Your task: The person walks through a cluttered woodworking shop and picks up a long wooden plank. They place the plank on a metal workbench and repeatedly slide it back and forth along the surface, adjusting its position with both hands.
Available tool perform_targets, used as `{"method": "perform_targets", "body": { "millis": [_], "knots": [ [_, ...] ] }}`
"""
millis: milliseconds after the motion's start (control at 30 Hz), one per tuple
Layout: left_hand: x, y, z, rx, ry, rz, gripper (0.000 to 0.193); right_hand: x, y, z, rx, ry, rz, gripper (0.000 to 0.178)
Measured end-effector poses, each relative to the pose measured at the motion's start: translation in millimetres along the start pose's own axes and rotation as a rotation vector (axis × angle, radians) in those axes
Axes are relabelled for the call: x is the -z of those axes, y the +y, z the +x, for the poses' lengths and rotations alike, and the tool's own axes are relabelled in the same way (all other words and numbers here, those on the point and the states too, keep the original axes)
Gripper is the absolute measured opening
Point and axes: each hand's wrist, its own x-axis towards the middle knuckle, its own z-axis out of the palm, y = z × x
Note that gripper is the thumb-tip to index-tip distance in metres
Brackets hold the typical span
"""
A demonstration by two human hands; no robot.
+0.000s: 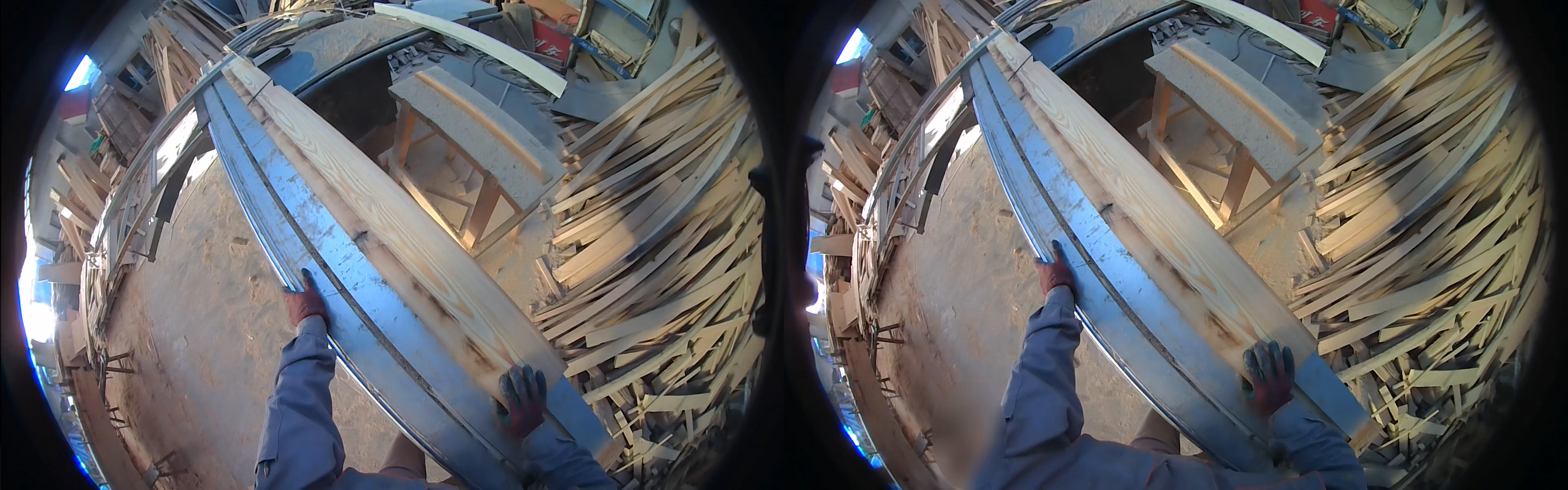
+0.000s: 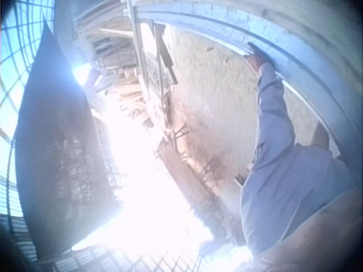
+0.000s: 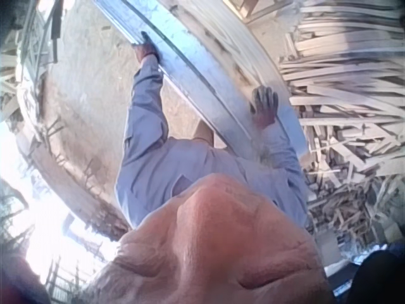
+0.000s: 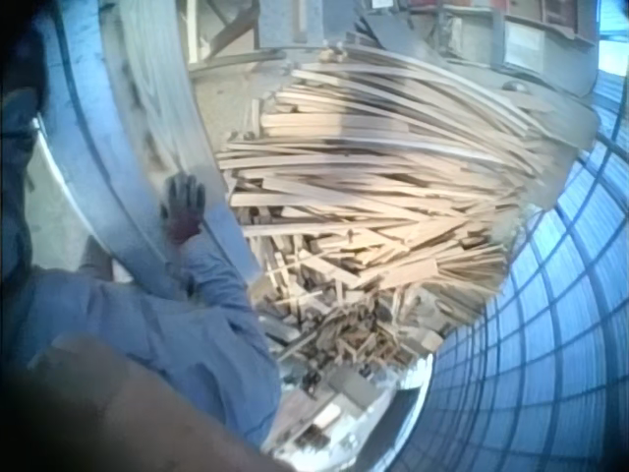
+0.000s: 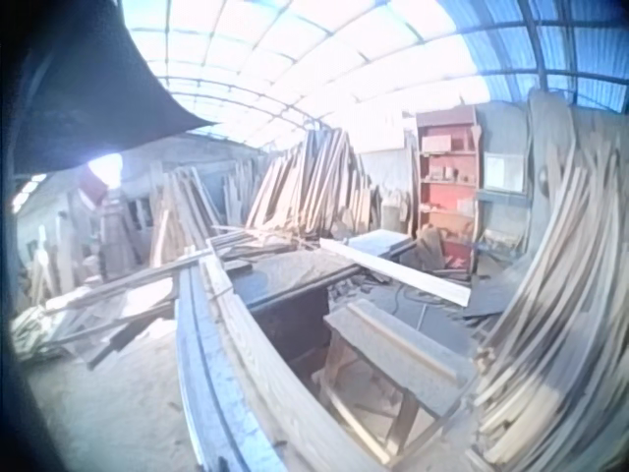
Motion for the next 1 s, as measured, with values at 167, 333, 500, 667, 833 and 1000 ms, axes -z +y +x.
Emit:
{"method": "perform_targets", "body": {
  "millis": [167,333,500,667,833,1000],
  "knots": [
    [-7.3,-22.7,-19.2,-0.103,0.067,-0.028,0.104,0.5,3.8,-4.8,0.033,0.022,0.0,0.043],
    [1.2,-46.0,-113.6,0.032,-0.011,-0.071,0.107,2.7,9.6,-10.7,0.02,0.017,0.033,0.048],
    [9.6,-51.7,-154.2,0.048,0.004,-0.07,0.102,0.2,14.6,-16.4,0.005,-0.007,0.056,0.053],
    [8.2,-53.2,-152.5,0.028,0.008,-0.001,0.101,2.7,16.4,-20.2,0.011,-0.013,0.037,0.051],
    [6.5,-53.9,-154.6,-0.001,0.019,-0.019,0.1,6.1,17.8,-15.7,0.023,0.011,0.057,0.046],
    [1.2,-55.9,-152.5,-0.005,0.031,-0.024,0.1,5.6,20.9,-15.7,0.026,-0.001,0.053,0.045]
  ]
}}
